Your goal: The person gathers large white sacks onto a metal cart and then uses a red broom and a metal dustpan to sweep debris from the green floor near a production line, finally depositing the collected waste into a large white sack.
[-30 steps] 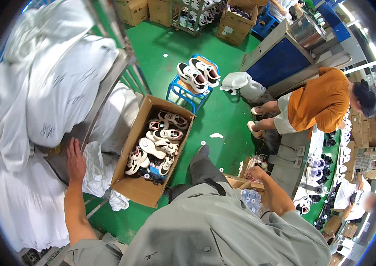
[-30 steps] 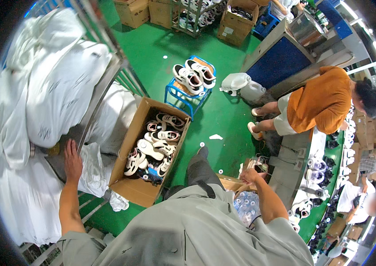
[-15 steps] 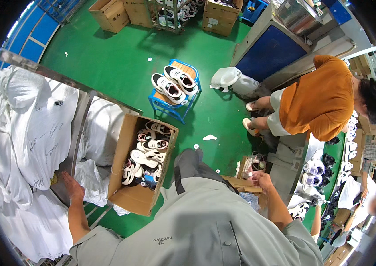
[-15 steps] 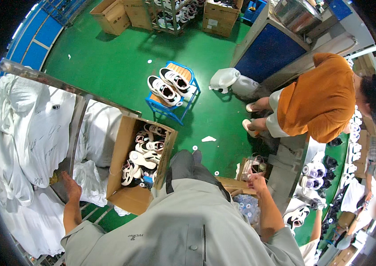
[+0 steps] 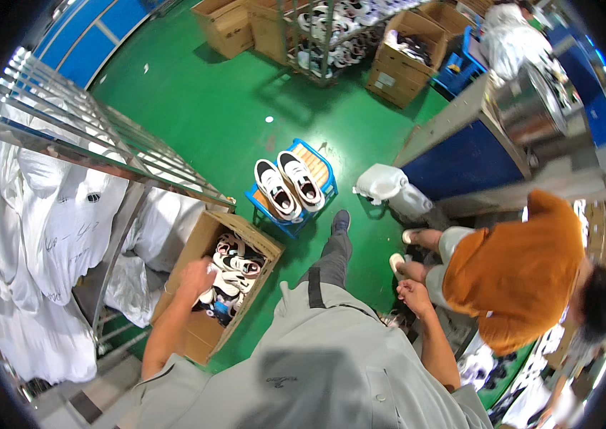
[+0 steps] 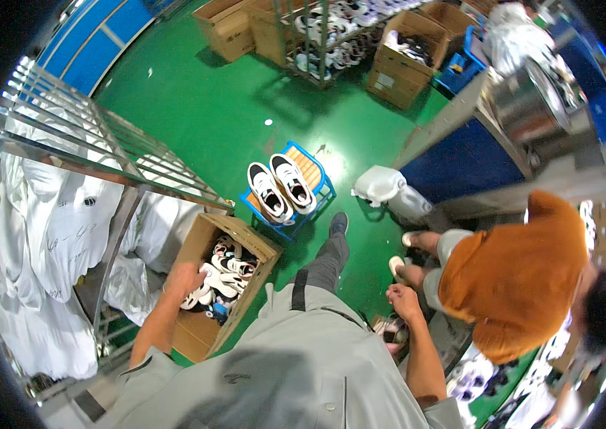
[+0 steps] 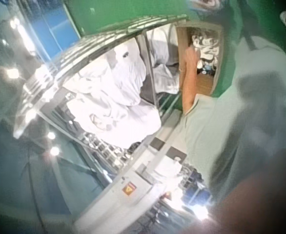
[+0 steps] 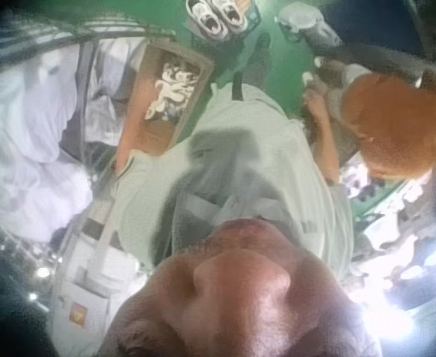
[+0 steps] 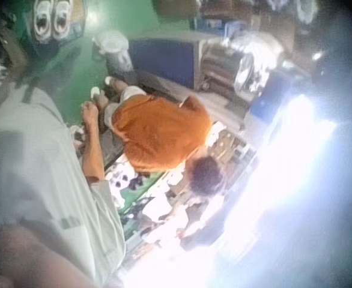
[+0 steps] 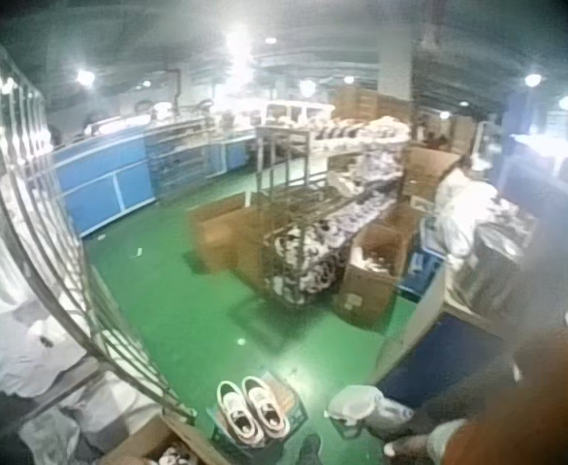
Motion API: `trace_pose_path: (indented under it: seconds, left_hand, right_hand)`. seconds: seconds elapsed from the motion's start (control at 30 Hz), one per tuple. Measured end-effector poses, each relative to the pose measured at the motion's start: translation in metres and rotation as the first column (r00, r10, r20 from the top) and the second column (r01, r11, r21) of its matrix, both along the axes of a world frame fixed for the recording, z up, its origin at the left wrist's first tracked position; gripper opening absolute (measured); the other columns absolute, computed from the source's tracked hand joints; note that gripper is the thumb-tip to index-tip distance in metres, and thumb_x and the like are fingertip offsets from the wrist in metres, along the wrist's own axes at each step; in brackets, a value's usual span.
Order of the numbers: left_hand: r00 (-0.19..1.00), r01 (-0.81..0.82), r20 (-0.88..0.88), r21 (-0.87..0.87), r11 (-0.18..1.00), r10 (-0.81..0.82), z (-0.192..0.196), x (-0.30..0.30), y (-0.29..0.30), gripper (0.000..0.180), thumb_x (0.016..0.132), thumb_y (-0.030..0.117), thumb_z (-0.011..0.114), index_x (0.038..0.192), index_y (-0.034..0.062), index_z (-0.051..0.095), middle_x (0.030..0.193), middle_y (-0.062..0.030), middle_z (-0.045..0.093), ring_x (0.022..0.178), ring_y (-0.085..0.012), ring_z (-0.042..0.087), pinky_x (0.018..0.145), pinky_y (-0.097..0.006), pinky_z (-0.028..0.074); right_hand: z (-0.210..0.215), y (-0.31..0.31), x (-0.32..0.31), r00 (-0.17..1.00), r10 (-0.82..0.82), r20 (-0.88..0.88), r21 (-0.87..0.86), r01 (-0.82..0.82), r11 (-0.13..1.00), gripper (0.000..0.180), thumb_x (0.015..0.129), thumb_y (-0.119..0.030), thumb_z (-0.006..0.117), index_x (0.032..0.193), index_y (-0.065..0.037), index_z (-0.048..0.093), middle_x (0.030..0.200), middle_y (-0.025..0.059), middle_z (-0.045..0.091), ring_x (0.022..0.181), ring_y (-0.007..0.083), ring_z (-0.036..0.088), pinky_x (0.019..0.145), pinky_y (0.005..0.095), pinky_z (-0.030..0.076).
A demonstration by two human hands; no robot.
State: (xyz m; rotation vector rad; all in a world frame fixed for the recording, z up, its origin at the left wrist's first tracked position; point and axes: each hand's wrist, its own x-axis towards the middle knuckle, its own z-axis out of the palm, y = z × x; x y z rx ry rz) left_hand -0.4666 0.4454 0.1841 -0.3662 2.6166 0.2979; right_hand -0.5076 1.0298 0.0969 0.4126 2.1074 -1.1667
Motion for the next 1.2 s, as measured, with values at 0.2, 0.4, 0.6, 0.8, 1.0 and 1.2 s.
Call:
trace_pose_path:
  seconds: [0.2, 0.4, 0.6, 0.8, 1.0, 1.2]
  left_hand:
    - [0.363, -0.395, -0.931, -0.182, 0.900, -0.029, 0.104, -0.160, 0.011, 0.015, 0.083, 0.010, 0.062, 0.094, 0.0005, 0.058, 0.088, -0.0155, 0.058, 0.079, -0.0319, 0.056, 0.073, -0.041, 0.045]
    - [0.101, -0.807, -0.995, -0.097, 0.583, -0.025, 0.179, -0.172, -0.035, 0.040, 0.083, 0.031, 0.069, 0.099, -0.0039, 0.058, 0.091, -0.0156, 0.058, 0.087, -0.0287, 0.058, 0.076, -0.038, 0.048]
    - [-0.134, -0.901, -0.967, 0.210, 0.379, 0.217, 0.195, -0.188, -0.062, 0.063, 0.077, 0.046, 0.073, 0.105, -0.0081, 0.055, 0.096, -0.0171, 0.059, 0.087, -0.0302, 0.059, 0.079, -0.039, 0.048]
    - [-0.403, -0.628, -0.783, 0.613, 0.480, 0.473, 0.181, -0.177, -0.128, 0.042, 0.082, 0.035, 0.067, 0.091, -0.0045, 0.058, 0.084, -0.0136, 0.063, 0.076, -0.0261, 0.059, 0.073, -0.036, 0.046]
    - [-0.329, -0.884, -0.915, 0.385, 0.266, 0.232, 0.160, -0.204, -0.120, 0.042, 0.085, 0.036, 0.063, 0.089, -0.0058, 0.057, 0.084, -0.0164, 0.065, 0.077, -0.0275, 0.062, 0.073, -0.038, 0.047]
    - [-0.349, -0.933, -0.937, 0.348, -0.093, 0.005, 0.158, -0.210, -0.116, 0.048, 0.082, 0.034, 0.062, 0.089, -0.0113, 0.049, 0.084, -0.0225, 0.063, 0.080, -0.0357, 0.063, 0.074, -0.044, 0.048]
  right_hand:
    - [0.029, 0.037, -0.129, 0.997, -0.068, -0.026, -0.143, 0.064, 0.988, 0.020, 0.090, -0.010, 0.056, 0.104, 0.003, 0.060, 0.080, 0.0041, 0.061, 0.069, 0.0101, 0.057, 0.059, 0.0226, 0.045]
    - [0.081, 0.015, -0.224, 0.948, 0.098, -0.303, 0.076, -0.078, 0.994, 0.025, 0.088, -0.014, 0.059, 0.102, 0.005, 0.062, 0.077, 0.0136, 0.065, 0.070, 0.0170, 0.061, 0.066, 0.0301, 0.048]
    - [0.122, -0.033, -0.349, 0.827, 0.285, -0.484, 0.143, -0.247, 0.958, 0.026, 0.086, -0.013, 0.059, 0.104, 0.006, 0.062, 0.080, 0.0159, 0.067, 0.068, 0.0185, 0.063, 0.064, 0.0300, 0.049]
    - [0.123, -0.072, -0.439, 0.809, 0.337, -0.482, 0.037, -0.365, 0.930, 0.027, 0.086, -0.014, 0.059, 0.104, 0.006, 0.061, 0.079, 0.0159, 0.066, 0.069, 0.0185, 0.063, 0.067, 0.0308, 0.049]
    - [0.024, -0.044, -0.519, 0.834, 0.467, -0.295, 0.095, -0.461, 0.882, 0.023, 0.087, -0.013, 0.059, 0.100, 0.006, 0.062, 0.068, 0.0109, 0.063, 0.060, 0.0153, 0.058, 0.059, 0.0302, 0.047]
    - [-0.037, -0.001, -0.562, 0.928, 0.343, 0.147, -0.047, -0.340, 0.939, 0.013, 0.086, -0.009, 0.053, 0.078, -0.002, 0.060, 0.069, 0.0033, 0.058, 0.055, 0.0112, 0.051, 0.047, 0.0247, 0.039]
